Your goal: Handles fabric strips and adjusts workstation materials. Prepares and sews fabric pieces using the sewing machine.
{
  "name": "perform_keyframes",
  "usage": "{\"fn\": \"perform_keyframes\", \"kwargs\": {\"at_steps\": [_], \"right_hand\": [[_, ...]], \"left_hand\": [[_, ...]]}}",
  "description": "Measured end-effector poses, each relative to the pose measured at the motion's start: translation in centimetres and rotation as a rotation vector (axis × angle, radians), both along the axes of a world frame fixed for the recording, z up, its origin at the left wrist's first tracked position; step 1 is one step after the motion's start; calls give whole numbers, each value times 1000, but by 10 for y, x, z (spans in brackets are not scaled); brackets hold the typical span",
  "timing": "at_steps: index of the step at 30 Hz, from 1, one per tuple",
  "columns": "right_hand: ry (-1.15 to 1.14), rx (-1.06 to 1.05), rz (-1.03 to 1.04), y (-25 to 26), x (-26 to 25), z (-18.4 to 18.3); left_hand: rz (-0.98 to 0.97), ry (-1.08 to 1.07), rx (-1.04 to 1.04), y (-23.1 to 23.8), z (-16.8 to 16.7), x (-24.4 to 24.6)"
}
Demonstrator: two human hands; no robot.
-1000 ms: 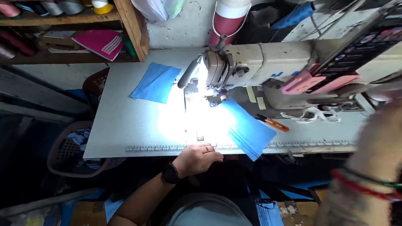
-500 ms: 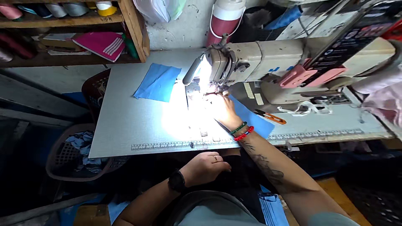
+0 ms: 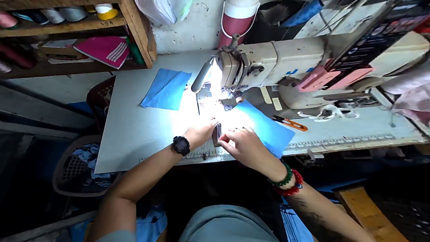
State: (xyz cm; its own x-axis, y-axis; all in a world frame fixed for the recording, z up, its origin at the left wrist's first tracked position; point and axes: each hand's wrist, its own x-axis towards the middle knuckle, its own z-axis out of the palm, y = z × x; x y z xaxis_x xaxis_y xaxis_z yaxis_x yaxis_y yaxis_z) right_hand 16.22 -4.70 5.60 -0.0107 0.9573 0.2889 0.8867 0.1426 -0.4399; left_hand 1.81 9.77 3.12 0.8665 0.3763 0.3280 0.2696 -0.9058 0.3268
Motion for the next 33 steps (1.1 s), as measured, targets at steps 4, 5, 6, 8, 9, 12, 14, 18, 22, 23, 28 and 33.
{"fn": "perform_keyframes", "kwargs": {"at_steps": [4,5,6,8,9,12,14,18,22,23,28,33], "right_hand": [[-129,44,-124,36,23,-8],[-146,38,-135,46,29,-14],[-161,31,-129,54,34,-21],[-189,58,-103,60,38,-34],[-189,66,-97,61,38,-37],[-210,12,-113,62,36,-36],[-196,-34,-129,59,36,-31],[-124,-78,-197,35,40,-11],[-117,-76,-241,-8,73,-7],[-115,-72,-256,-18,81,-9],[-59,-23,-376,-65,113,-14],[-42,66,-523,-96,149,-20]], "left_hand": [[-14,-83,18,3,-12,1],[-17,-97,13,4,-13,1],[-24,-101,-1,4,-12,0],[-35,-128,-18,7,-10,-3],[-30,-142,-14,10,-10,-4],[109,-31,62,36,-5,-3],[242,104,40,70,0,10],[336,-166,171,165,-24,56],[421,55,248,190,38,92],[460,115,237,196,49,97],[527,234,65,198,78,79],[460,215,136,134,66,-8]]}}
